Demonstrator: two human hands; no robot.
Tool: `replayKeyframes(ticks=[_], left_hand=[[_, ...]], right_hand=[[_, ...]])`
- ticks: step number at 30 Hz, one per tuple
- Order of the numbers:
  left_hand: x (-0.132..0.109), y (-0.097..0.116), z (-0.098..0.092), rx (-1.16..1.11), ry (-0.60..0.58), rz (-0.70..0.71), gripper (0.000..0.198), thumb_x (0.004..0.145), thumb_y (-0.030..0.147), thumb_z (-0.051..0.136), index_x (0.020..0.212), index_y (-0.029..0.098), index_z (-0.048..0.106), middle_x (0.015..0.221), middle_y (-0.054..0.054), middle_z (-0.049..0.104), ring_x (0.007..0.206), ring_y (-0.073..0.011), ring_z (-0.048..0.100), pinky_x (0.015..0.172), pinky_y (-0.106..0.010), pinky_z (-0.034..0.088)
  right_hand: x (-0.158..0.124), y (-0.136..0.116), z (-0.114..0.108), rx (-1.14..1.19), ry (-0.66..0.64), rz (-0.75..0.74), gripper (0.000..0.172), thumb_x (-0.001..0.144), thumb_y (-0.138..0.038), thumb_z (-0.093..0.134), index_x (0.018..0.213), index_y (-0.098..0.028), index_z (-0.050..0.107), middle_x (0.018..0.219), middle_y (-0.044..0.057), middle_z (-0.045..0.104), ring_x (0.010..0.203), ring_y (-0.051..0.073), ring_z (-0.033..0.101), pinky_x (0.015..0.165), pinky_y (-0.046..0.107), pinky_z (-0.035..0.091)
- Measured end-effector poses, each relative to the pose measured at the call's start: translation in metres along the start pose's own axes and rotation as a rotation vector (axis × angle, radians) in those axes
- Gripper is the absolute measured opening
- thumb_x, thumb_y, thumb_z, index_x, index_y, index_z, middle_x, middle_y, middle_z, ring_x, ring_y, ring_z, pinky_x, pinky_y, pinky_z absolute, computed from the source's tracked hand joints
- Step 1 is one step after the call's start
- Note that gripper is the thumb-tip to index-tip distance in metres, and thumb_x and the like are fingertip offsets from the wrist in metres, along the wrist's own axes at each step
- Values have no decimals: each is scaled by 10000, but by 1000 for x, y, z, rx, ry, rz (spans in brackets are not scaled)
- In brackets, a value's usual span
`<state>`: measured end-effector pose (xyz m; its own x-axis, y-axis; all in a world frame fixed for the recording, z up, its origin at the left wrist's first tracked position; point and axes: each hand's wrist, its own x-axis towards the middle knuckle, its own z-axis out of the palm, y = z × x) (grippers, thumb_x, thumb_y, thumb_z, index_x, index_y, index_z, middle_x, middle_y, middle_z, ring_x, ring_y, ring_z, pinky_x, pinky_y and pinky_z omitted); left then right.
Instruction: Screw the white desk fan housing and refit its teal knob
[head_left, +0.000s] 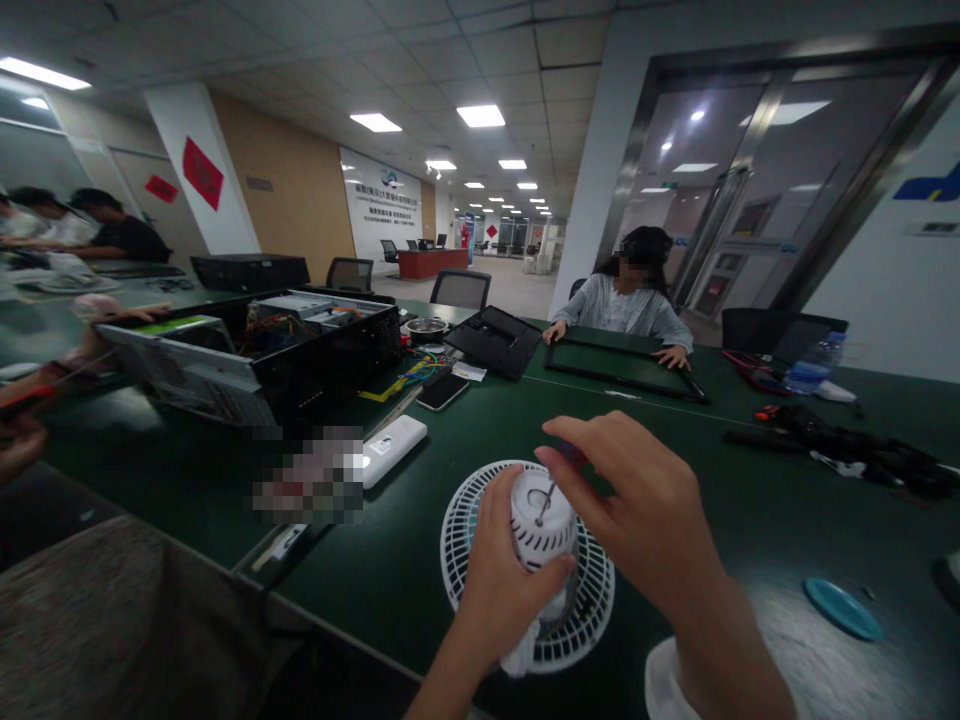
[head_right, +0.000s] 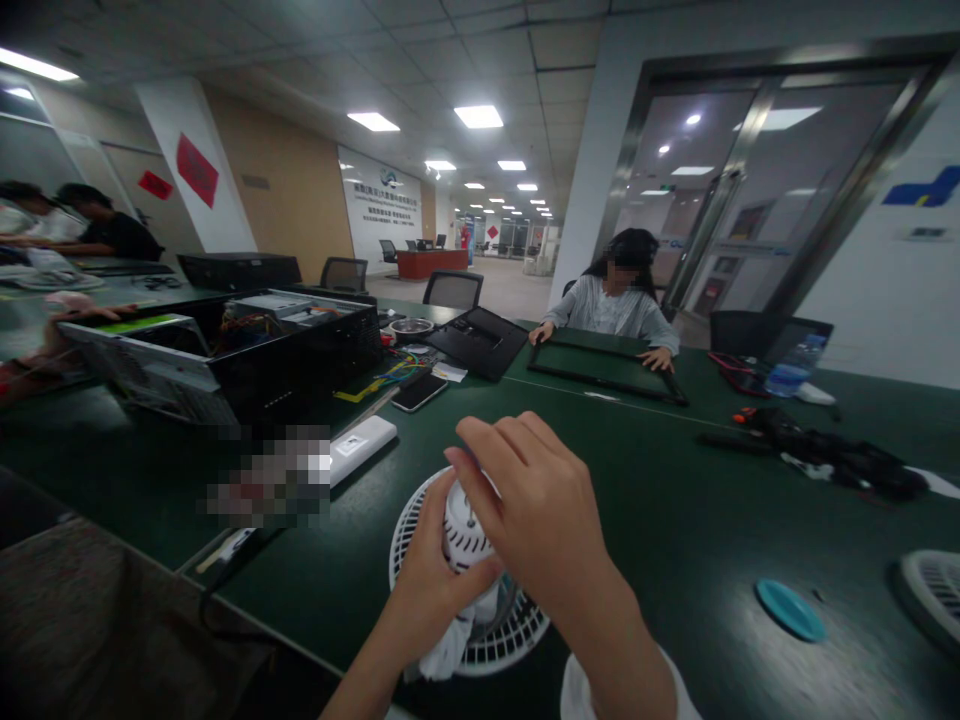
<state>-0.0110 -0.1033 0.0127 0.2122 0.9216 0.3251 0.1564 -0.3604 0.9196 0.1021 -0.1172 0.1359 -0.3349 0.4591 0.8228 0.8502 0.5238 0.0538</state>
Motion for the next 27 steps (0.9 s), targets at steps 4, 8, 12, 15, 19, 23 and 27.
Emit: replayKeyframes(ticks=[4, 8, 12, 15, 19, 23, 27], left_hand=[[1, 2, 0, 7, 2, 18, 742, 685, 189, 673, 1315, 246, 286, 1379, -67, 355, 1298, -260, 313, 1109, -444, 214], [2, 4, -2, 11, -9, 10, 736, 686, 187, 675, 1312, 249, 291, 1371, -63, 362, 1290, -255, 324, 1107, -439, 225], [1, 1, -2, -5, -2, -7, 756, 677, 187, 679, 1319, 248, 284, 1390, -66, 341, 1306, -267, 301, 1112, -450, 209], [0, -1, 0, -15, -5, 7, 768, 677, 185, 677, 1328, 240, 274, 1396, -76, 339, 1313, -278, 294, 1114, -465, 196], [0, 0, 1, -4, 8, 18, 763, 678, 187, 679, 1327, 243, 281, 1393, -79, 348, 1311, -281, 299, 1109, -470, 207], [1, 4, -1, 1, -2, 14, 742, 682, 186, 675, 1317, 239, 295, 1376, -79, 368, 1296, -274, 327, 1104, -462, 227], [1, 6, -2, 1, -8, 0, 751, 684, 186, 672, 1325, 239, 284, 1392, -85, 351, 1308, -281, 310, 1103, -474, 220]], right_hand=[[-1, 1, -4, 64, -31, 26, 221, 871, -167, 464, 1028, -100, 603, 891, 100, 659, 810, 189, 589, 704, 329, 500], [-2, 1, -7, 115, -8, 2, 197, 849, -98, 469, 996, -113, 601, 902, 83, 675, 833, 164, 605, 746, 297, 498], [0, 0, -4, 24, 47, -11, 110, 852, -164, 537, 915, -115, 612, 777, 62, 666, 704, 154, 594, 642, 271, 485], [1, -1, -1, -33, 57, -29, 132, 863, -215, 535, 858, -116, 622, 691, 49, 639, 629, 158, 567, 589, 285, 468], [-1, 0, -1, -10, -27, -8, 241, 883, -214, 483, 1048, -92, 610, 775, 71, 659, 702, 181, 591, 617, 308, 491], [-3, 0, -5, 94, -68, 16, 308, 867, -122, 443, 1150, -80, 556, 932, 98, 672, 844, 173, 609, 705, 296, 508], [-2, -1, -5, 56, -35, -11, 233, 864, -150, 477, 1052, -89, 600, 811, 76, 667, 730, 164, 603, 598, 273, 488]])
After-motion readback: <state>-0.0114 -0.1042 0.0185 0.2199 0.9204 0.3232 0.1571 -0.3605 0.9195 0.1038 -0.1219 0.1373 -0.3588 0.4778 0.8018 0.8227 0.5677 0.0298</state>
